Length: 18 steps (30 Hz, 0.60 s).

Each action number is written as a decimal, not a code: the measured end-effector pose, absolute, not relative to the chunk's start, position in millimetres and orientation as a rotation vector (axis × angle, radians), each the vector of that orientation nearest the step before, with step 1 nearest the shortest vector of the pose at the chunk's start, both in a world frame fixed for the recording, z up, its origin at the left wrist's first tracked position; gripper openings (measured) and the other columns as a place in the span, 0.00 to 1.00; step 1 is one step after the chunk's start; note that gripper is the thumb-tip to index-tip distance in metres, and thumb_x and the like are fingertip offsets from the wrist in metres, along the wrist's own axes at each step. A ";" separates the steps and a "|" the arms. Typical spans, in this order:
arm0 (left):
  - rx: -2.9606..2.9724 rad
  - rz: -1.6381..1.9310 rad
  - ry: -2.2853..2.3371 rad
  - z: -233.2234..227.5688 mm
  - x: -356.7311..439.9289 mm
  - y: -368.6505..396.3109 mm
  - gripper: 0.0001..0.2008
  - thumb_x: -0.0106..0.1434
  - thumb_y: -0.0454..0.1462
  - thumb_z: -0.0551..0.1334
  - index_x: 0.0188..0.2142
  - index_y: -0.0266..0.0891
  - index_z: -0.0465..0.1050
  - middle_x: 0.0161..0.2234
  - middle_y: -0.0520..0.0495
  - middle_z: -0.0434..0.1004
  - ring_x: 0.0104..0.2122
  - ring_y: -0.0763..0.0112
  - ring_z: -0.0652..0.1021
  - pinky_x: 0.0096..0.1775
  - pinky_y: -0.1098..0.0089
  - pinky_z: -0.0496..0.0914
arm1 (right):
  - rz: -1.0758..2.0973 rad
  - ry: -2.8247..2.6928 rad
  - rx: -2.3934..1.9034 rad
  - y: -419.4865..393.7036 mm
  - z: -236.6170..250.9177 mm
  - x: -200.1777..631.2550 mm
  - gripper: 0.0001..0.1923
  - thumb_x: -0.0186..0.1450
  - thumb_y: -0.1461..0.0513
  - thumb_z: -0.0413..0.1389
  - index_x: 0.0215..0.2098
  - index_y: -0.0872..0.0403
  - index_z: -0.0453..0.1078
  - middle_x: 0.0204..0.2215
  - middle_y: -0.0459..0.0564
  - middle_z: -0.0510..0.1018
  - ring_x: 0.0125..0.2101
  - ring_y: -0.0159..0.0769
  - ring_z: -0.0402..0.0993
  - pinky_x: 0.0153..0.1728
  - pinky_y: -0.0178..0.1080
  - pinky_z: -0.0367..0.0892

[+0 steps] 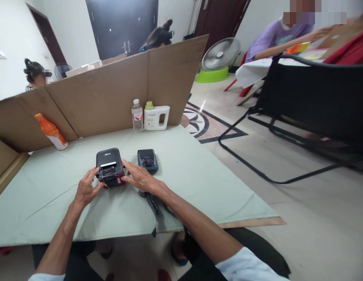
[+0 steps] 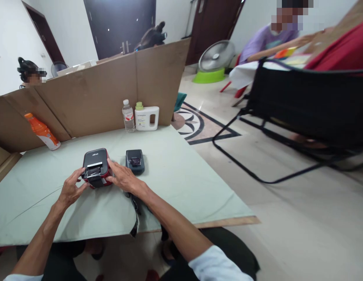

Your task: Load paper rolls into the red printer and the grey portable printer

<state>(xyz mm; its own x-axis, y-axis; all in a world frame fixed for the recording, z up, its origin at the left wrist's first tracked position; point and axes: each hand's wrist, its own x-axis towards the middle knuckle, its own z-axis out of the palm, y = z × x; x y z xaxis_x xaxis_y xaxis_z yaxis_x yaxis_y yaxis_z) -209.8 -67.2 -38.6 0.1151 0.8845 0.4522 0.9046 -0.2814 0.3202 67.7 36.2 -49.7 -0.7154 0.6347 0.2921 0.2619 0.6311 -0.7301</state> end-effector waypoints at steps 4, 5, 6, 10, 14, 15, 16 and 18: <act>-2.283 -0.851 -1.888 -43.7 -205.3 -68.0 0.30 0.67 0.38 0.63 0.67 0.43 0.63 0.63 0.38 0.73 0.60 0.53 0.77 0.53 0.54 0.80 | 0.954 -2.325 -0.717 34.9 -44.8 67.2 0.45 0.71 0.60 0.58 0.79 0.50 0.40 0.63 0.64 0.71 0.54 0.51 0.74 0.55 0.51 0.68; -2.275 -0.837 -1.895 -44.7 -204.3 -68.2 0.30 0.67 0.38 0.64 0.67 0.42 0.62 0.63 0.37 0.72 0.60 0.52 0.77 0.53 0.54 0.80 | 0.954 -2.332 -0.726 34.9 -44.9 67.0 0.45 0.71 0.60 0.58 0.79 0.51 0.41 0.63 0.65 0.71 0.54 0.52 0.74 0.56 0.52 0.68; -2.267 -0.825 -1.902 -45.6 -203.2 -68.3 0.31 0.67 0.39 0.64 0.67 0.42 0.61 0.63 0.37 0.72 0.60 0.52 0.77 0.53 0.53 0.80 | 0.954 -2.337 -0.730 35.2 -45.6 66.8 0.44 0.71 0.59 0.58 0.78 0.53 0.41 0.63 0.66 0.70 0.55 0.53 0.74 0.56 0.53 0.68; -2.239 -0.809 -1.917 -49.2 -200.2 -67.1 0.32 0.67 0.40 0.65 0.67 0.41 0.59 0.62 0.35 0.72 0.60 0.50 0.77 0.52 0.52 0.80 | 0.940 -2.337 -0.706 38.2 -52.5 65.6 0.45 0.70 0.58 0.58 0.78 0.53 0.40 0.66 0.65 0.68 0.61 0.56 0.69 0.59 0.55 0.65; -2.223 -0.821 -1.910 -51.6 -200.1 -65.3 0.31 0.67 0.40 0.64 0.67 0.42 0.59 0.63 0.35 0.72 0.59 0.50 0.78 0.51 0.52 0.81 | 0.932 -2.340 -0.688 41.8 -58.9 64.2 0.45 0.71 0.57 0.57 0.79 0.48 0.39 0.69 0.61 0.65 0.65 0.56 0.65 0.62 0.55 0.63; -2.223 -0.822 -1.908 -51.9 -200.4 -64.9 0.31 0.67 0.40 0.64 0.67 0.42 0.59 0.62 0.35 0.72 0.58 0.50 0.78 0.51 0.52 0.81 | 0.932 -2.341 -0.685 42.3 -59.6 63.8 0.45 0.71 0.57 0.57 0.79 0.48 0.38 0.69 0.61 0.65 0.65 0.55 0.65 0.62 0.54 0.63; -2.224 -0.823 -1.907 -52.0 -200.8 -64.7 0.31 0.67 0.40 0.64 0.67 0.42 0.59 0.62 0.36 0.72 0.58 0.50 0.78 0.51 0.52 0.81 | 0.932 -2.341 -0.684 42.6 -60.0 63.4 0.45 0.71 0.57 0.57 0.79 0.47 0.38 0.69 0.61 0.65 0.65 0.55 0.65 0.62 0.54 0.63; -2.226 -0.827 -1.905 -51.9 -201.6 -64.3 0.31 0.67 0.41 0.64 0.67 0.43 0.59 0.62 0.36 0.73 0.58 0.50 0.79 0.51 0.52 0.81 | 0.934 -2.339 -0.693 42.7 -59.9 62.8 0.45 0.71 0.57 0.57 0.79 0.48 0.38 0.69 0.61 0.65 0.65 0.55 0.65 0.61 0.53 0.63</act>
